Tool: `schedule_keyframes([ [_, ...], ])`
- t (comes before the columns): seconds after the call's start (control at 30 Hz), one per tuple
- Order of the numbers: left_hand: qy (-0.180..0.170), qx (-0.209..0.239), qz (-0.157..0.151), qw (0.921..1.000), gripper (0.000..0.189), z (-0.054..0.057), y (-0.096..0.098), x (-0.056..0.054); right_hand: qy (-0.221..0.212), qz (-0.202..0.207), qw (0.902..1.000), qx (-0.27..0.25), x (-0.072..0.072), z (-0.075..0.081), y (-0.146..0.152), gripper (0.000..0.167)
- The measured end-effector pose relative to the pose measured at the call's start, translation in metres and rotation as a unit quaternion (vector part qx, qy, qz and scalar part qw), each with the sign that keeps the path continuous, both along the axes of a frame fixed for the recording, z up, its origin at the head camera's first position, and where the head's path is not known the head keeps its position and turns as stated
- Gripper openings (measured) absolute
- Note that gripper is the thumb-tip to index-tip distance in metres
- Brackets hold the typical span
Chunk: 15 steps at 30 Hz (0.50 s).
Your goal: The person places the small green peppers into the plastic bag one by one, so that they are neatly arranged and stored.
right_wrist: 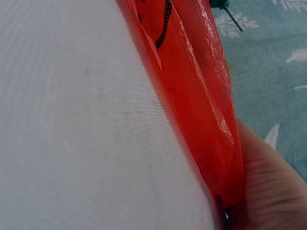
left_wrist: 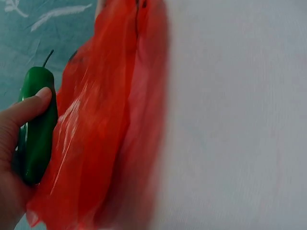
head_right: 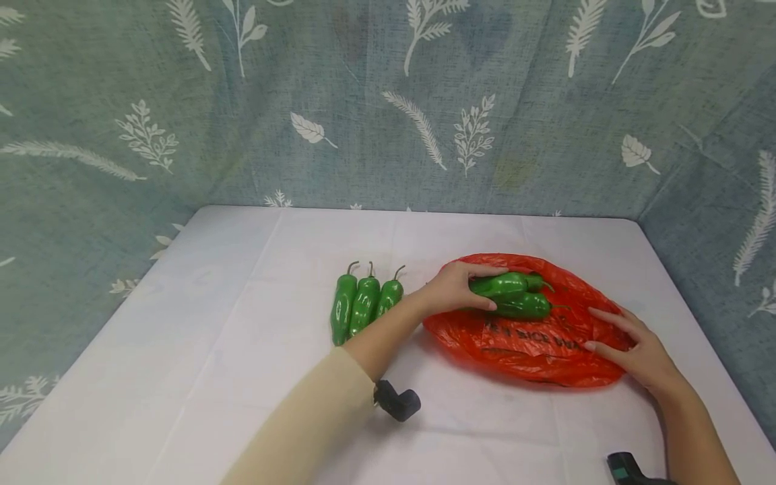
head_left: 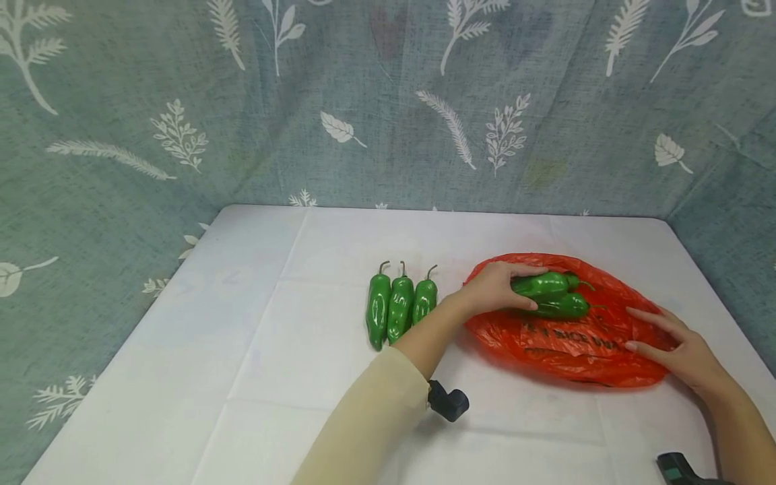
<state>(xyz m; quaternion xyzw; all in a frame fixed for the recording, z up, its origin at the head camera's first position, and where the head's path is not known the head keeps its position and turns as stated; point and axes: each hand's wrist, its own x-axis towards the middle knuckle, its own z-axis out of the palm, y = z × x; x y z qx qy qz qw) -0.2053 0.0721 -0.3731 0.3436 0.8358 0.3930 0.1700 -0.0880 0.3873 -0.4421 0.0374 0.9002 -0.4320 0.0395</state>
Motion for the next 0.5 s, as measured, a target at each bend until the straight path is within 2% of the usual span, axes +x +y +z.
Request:
schedule_keyframes([
  [0.2, 0.020, -0.008, -0.033, 0.9992, 0.057, -0.006, 0.022, 0.012, 0.003, -0.001, 1.0000, 0.004, 0.003, 0.000, 0.002, 0.070],
  [0.37, 0.062, -0.052, -0.043, 0.9958, 0.056, -0.013, 0.032, 0.021, 0.008, 0.001, 0.9999, 0.008, 0.002, 0.000, 0.002, 0.068],
  [0.5, 0.091, -0.068, -0.034, 0.9930, 0.054, -0.019, 0.036, 0.027, 0.014, 0.002, 0.9999, 0.009, 0.001, 0.000, 0.001, 0.068],
])
